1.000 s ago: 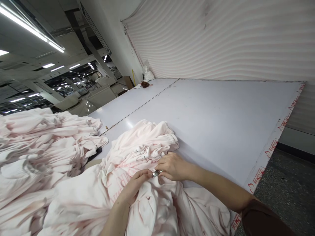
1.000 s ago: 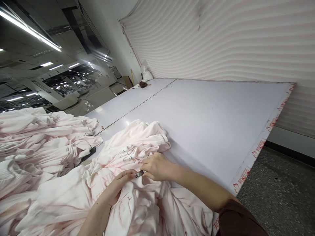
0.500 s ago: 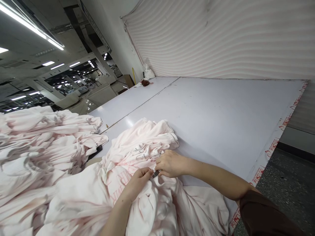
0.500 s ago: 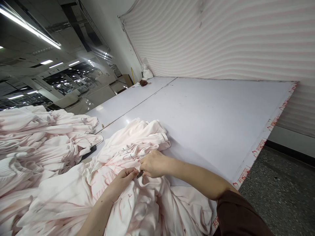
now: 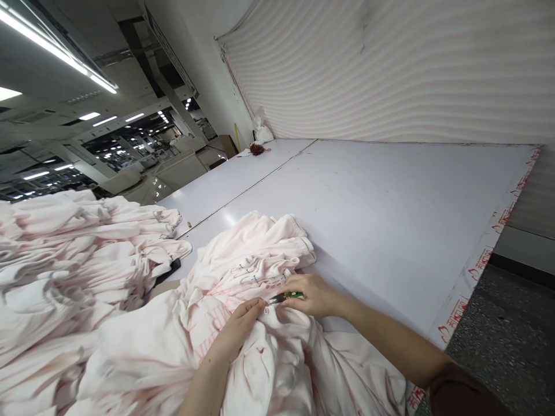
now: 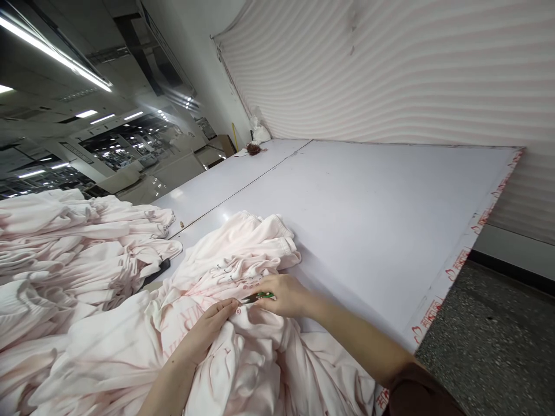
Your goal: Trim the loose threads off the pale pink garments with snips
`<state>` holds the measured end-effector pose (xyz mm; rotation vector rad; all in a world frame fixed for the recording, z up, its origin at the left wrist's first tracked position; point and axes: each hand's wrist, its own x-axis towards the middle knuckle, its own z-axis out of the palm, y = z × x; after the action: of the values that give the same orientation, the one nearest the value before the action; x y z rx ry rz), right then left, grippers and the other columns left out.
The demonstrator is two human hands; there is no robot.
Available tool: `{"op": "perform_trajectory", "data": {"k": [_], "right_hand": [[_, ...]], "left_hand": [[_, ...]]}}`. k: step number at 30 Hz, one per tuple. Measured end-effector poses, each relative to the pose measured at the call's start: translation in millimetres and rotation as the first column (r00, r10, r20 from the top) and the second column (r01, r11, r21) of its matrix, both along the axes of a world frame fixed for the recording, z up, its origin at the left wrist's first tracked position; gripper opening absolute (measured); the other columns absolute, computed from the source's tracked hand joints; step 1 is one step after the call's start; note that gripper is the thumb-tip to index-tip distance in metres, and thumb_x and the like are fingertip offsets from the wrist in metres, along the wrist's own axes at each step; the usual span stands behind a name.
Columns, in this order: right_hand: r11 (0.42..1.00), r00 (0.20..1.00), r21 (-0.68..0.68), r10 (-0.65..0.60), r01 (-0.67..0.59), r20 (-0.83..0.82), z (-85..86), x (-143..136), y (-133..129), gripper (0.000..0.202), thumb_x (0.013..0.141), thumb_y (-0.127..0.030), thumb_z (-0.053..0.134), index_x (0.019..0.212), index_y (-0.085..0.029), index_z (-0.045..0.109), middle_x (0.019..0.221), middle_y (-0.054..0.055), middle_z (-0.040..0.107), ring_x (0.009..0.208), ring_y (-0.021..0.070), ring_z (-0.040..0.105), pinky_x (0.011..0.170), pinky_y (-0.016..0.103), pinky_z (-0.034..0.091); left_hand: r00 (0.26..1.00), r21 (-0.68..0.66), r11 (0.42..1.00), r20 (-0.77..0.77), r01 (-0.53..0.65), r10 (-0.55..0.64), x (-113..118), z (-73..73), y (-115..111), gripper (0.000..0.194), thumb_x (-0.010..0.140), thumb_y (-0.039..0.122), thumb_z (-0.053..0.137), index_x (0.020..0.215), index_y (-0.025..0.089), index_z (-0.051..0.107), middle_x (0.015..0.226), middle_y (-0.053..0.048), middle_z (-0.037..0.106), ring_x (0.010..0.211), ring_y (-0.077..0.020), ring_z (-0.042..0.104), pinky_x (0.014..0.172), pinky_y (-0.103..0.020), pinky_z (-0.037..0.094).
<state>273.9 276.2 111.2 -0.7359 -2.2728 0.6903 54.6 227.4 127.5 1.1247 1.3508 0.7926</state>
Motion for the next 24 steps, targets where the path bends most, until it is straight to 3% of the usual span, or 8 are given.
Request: {"op": "perform_trajectory", "data": {"k": [3, 6, 11, 17, 19, 21, 24], "right_hand": [[0.995, 0.988, -0.054, -0.087, 0.08, -0.13, -16.8, 3, -12, 0.024, 0.089, -0.029, 0.066, 0.111, -0.025, 0.071, 0.101, 0.002, 0.072, 0.091, 0.0163, 0.066, 0.077, 0.024, 0.048], [0.989, 0.977, 0.018, -0.14, 0.144, -0.163, -26.0, 0, -24, 0.021, 0.09, -0.032, 0.063, 0.108, -0.024, 0.071, 0.096, 0.003, 0.073, 0.088, 0.0178, 0.066, 0.076, 0.026, 0.048], [0.952, 0.963, 0.194, -0.207, 0.239, -0.173, -24.9, -11, -34, 0.016, 0.089, -0.029, 0.065, 0.102, -0.02, 0.07, 0.087, 0.003, 0.072, 0.078, 0.0188, 0.065, 0.074, 0.031, 0.046], [0.938, 0.954, 0.223, -0.221, 0.264, -0.203, -26.8, -17, -34, 0.014, 0.088, -0.025, 0.064, 0.1, -0.021, 0.07, 0.085, 0.003, 0.072, 0.077, 0.0188, 0.065, 0.071, 0.03, 0.045], [0.951, 0.937, 0.137, -0.233, 0.275, -0.26, -27.9, -18, -34, 0.014, 0.089, -0.024, 0.061, 0.098, -0.021, 0.071, 0.085, 0.003, 0.072, 0.076, 0.0179, 0.065, 0.071, 0.029, 0.046], [0.971, 0.916, -0.053, -0.238, 0.234, -0.323, -26.7, -20, -35, 0.015, 0.087, -0.026, 0.062, 0.098, -0.021, 0.072, 0.086, 0.003, 0.071, 0.076, 0.0169, 0.064, 0.071, 0.028, 0.047], [0.931, 0.891, -0.351, -0.244, 0.105, -0.382, -21.2, -27, -36, 0.032, 0.077, -0.033, 0.073, 0.106, -0.022, 0.068, 0.09, 0.001, 0.071, 0.078, 0.017, 0.064, 0.07, 0.026, 0.048]], "left_hand": [[0.999, 0.014, 0.999, 0.032, -0.036, 0.036, 0, 3.9, -3, 0.035, 0.071, 0.052, 0.073, 0.076, 0.018, 0.065, 0.069, 0.003, 0.061, 0.066, -0.0131, 0.052, 0.064, -0.023, 0.04], [0.997, 0.009, 0.998, 0.044, -0.059, 0.058, -1, 5.3, -5, 0.032, 0.071, 0.049, 0.073, 0.08, 0.019, 0.067, 0.074, 0.002, 0.064, 0.07, -0.0147, 0.055, 0.066, -0.023, 0.041], [0.99, -0.028, 0.992, 0.072, -0.122, 0.124, -1, 3.6, -5, 0.034, 0.067, 0.045, 0.077, 0.085, 0.018, 0.07, 0.074, 0.0, 0.066, 0.074, -0.0178, 0.059, 0.067, -0.025, 0.044], [0.976, -0.085, 0.982, 0.125, -0.167, 0.177, -1, 5.3, -6, 0.027, 0.065, 0.036, 0.079, 0.083, 0.017, 0.071, 0.069, 0.0, 0.067, 0.069, -0.0161, 0.06, 0.065, -0.024, 0.046], [0.972, -0.091, 0.981, 0.145, -0.172, 0.184, -2, 4.6, -6, 0.027, 0.065, 0.034, 0.079, 0.083, 0.017, 0.071, 0.068, 0.0, 0.066, 0.068, -0.0155, 0.06, 0.064, -0.024, 0.046], [0.972, -0.078, 0.987, 0.176, -0.144, 0.155, -2, 3.5, -6, 0.026, 0.066, 0.035, 0.079, 0.083, 0.016, 0.071, 0.066, 0.001, 0.065, 0.064, -0.0141, 0.058, 0.062, -0.023, 0.046], [0.98, -0.045, 0.996, 0.18, -0.08, 0.087, 0, 4.1, -8, 0.027, 0.068, 0.04, 0.078, 0.081, 0.017, 0.071, 0.068, 0.001, 0.065, 0.063, -0.0125, 0.056, 0.062, -0.022, 0.045]]}}
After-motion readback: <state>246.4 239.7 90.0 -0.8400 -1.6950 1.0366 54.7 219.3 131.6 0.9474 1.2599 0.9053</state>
